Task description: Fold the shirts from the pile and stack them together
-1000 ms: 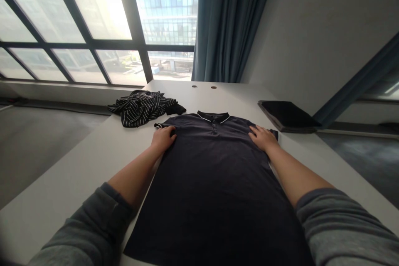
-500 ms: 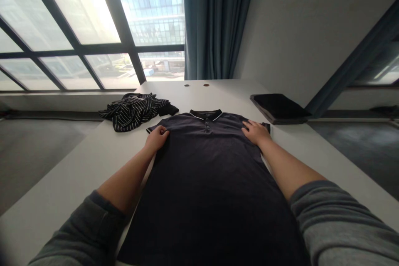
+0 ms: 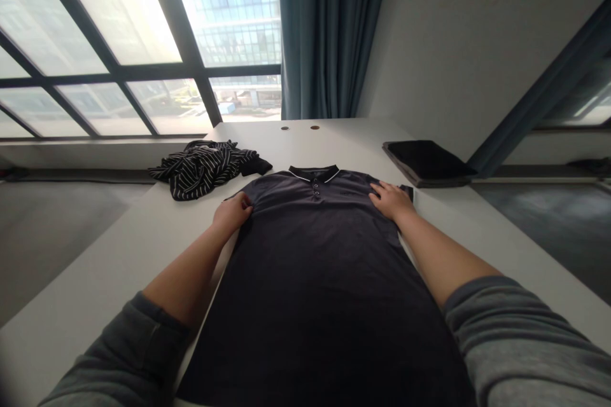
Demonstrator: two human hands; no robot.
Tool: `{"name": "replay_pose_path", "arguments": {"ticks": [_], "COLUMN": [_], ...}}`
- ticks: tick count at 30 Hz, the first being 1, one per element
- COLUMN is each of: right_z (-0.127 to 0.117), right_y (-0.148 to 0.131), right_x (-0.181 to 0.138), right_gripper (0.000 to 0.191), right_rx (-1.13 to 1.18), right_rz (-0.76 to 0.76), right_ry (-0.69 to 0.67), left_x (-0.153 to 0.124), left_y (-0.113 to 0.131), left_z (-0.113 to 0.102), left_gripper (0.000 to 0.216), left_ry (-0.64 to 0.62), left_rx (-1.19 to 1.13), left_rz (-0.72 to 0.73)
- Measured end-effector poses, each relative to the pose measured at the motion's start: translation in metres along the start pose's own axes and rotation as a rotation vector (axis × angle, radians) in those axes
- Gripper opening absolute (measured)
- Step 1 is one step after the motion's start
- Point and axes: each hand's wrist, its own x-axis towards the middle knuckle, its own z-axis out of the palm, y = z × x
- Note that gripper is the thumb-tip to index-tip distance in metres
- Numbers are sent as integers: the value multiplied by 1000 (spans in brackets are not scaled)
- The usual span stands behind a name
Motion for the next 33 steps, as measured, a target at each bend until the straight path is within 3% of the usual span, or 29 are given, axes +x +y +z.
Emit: {"name": "replay_pose_path", "arguments": {"ticks": [7, 10, 13, 16, 20, 24, 29, 33], "right_z": [-7, -22, -43, -58, -58, -51, -50, -52], "right_y": [-5, -17, -56, -125, -228, -300, -335, -340], "right_x": [-5, -11, -14, -11, 4, 30, 62, 75], "right_gripper": [58, 49, 39, 32, 29, 41, 35, 23], "right_rx": [-50, -133, -130, 32, 243, 321, 242, 240], "right_rz": [6, -8, -166, -423, -863, -1006, -1221, -1211], "right_ry": [-13, 120, 300, 319, 163, 40, -175, -274], "left_x": [-3, -3, -4, -7, -10, -12, -10, -6], "left_y": [-3, -4, -2, 1, 4, 6, 5, 6], "left_z": [7, 8, 7, 4, 2, 5, 11, 8], "left_gripper": [39, 41, 40, 43, 39, 37, 33, 28], "left_ry": [41, 40, 111, 160, 105, 125, 64, 14], "left_rx": [192, 202, 198, 177, 189, 179, 143, 36], "left_rz": [47, 42, 43, 58, 75, 122, 118, 64]}}
